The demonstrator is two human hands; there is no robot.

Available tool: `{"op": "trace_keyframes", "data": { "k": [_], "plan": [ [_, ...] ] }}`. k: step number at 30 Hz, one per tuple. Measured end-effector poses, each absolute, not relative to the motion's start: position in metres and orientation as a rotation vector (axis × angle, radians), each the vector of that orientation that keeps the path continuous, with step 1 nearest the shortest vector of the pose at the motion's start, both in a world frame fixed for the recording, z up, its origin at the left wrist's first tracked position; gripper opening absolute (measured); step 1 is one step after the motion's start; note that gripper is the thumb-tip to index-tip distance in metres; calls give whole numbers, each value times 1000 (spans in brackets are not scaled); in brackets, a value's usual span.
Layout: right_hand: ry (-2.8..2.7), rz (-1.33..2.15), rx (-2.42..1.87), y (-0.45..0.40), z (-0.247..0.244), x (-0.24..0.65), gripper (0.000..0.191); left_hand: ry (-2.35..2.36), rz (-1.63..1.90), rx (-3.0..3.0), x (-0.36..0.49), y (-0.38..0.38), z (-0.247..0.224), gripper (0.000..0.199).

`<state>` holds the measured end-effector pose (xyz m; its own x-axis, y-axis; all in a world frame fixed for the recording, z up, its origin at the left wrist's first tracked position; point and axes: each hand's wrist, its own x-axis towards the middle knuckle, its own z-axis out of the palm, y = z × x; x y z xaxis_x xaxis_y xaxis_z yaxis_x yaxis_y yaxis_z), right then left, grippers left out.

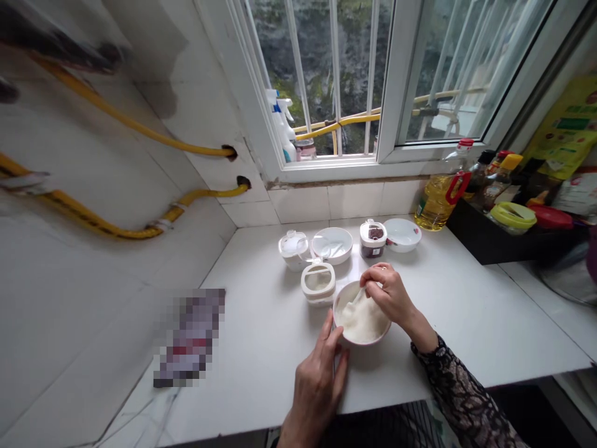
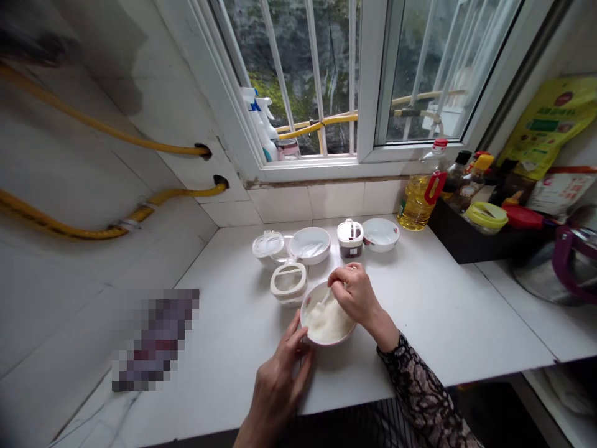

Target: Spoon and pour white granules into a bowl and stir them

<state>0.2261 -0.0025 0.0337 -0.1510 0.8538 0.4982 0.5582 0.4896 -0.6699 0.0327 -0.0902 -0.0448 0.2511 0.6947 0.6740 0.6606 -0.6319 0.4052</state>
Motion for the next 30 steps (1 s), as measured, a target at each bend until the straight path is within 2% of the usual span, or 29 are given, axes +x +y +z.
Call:
{"op": "trace_keyframes", "data": {
  "k": [12,16,23,30],
  "plan": [
    [-1965,457,-1162,-2,28,222,20,1329,1361,2457,33,-91,-45,35],
    [-1871,629,-1162,-3,31,221,21,1329,1345,2455,33,-90,-45,35],
    [-1347,1141,-1247,3,35,228,15,1329,1346,2436,33,-90,-46,37],
    [-1169,1223,-1258,6,36,229,15,1321,1361,2448,33,-91,-46,37]
  ]
}}
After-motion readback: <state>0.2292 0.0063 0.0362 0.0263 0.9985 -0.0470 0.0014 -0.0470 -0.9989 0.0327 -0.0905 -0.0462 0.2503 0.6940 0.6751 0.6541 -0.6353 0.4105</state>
